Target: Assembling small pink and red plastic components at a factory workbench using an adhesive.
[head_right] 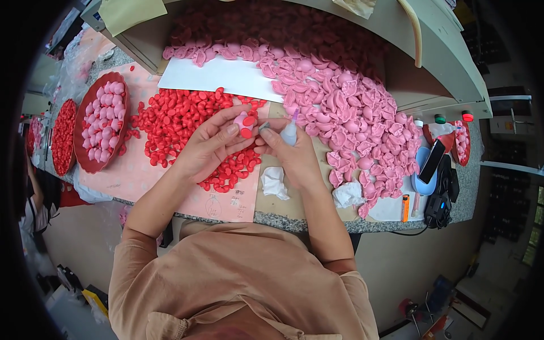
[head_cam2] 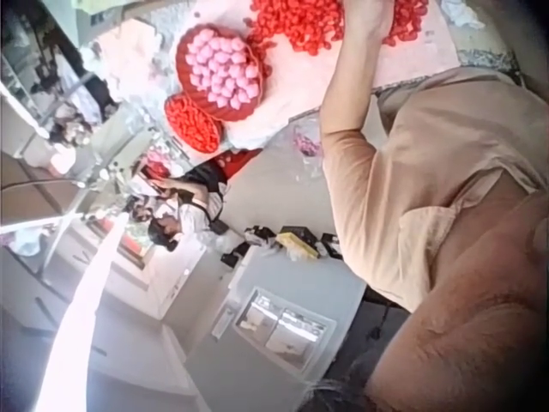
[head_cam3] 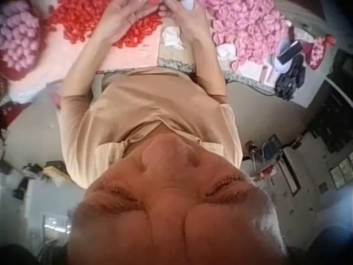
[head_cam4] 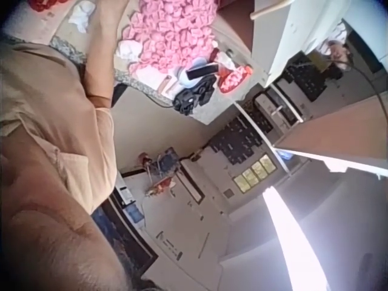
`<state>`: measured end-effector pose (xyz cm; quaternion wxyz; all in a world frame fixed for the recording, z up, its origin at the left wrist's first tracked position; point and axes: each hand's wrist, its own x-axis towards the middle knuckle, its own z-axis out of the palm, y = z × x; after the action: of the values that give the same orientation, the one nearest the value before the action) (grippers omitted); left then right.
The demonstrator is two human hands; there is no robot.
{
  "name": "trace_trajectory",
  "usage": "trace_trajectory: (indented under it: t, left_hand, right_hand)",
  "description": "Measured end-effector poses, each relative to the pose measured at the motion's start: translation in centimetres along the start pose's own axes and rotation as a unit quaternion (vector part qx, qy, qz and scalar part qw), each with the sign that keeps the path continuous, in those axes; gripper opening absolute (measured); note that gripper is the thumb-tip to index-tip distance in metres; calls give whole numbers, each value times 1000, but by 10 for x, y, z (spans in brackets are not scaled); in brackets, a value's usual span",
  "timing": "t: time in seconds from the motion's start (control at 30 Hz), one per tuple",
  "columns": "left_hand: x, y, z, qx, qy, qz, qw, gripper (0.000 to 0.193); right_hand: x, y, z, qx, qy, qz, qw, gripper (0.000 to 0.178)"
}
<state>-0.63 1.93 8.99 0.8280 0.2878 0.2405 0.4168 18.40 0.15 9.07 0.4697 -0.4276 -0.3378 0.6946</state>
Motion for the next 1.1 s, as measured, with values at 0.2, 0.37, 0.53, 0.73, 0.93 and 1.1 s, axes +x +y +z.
trace_trajectory:
  t: [0.2, 0.37, 0.53, 0.73, 0.93, 1.1]
  left_hand:
    - [4, -3, -3, 9, -4, -19, 1000, 41]
    - [6, -6, -5, 37, -4, -19, 999, 37]
    - [8, -8, -6, 76, 16, -6, 997, 34]
    - [9, -15, -10, 110, 16, 18, 994, 34]
    - [7, -17, -10, 149, 22, 24, 988, 37]
    - [3, -22, -21, 334, 29, 111, 936, 36]
  right_hand:
    - [-2, -2, -6, -46, 10, -27, 999, 12]
    - [-6, -4, 4, -250, 95, -201, 942, 11]
    - [-3, 3, 4, -392, 71, -290, 870, 11]
    - [-5, 8, 2, -406, 103, -276, 865, 11]
    - [-2, 18, 6, -411, 96, -300, 856, 10]
    - [1, 32, 7, -411, 102, -307, 852, 11]
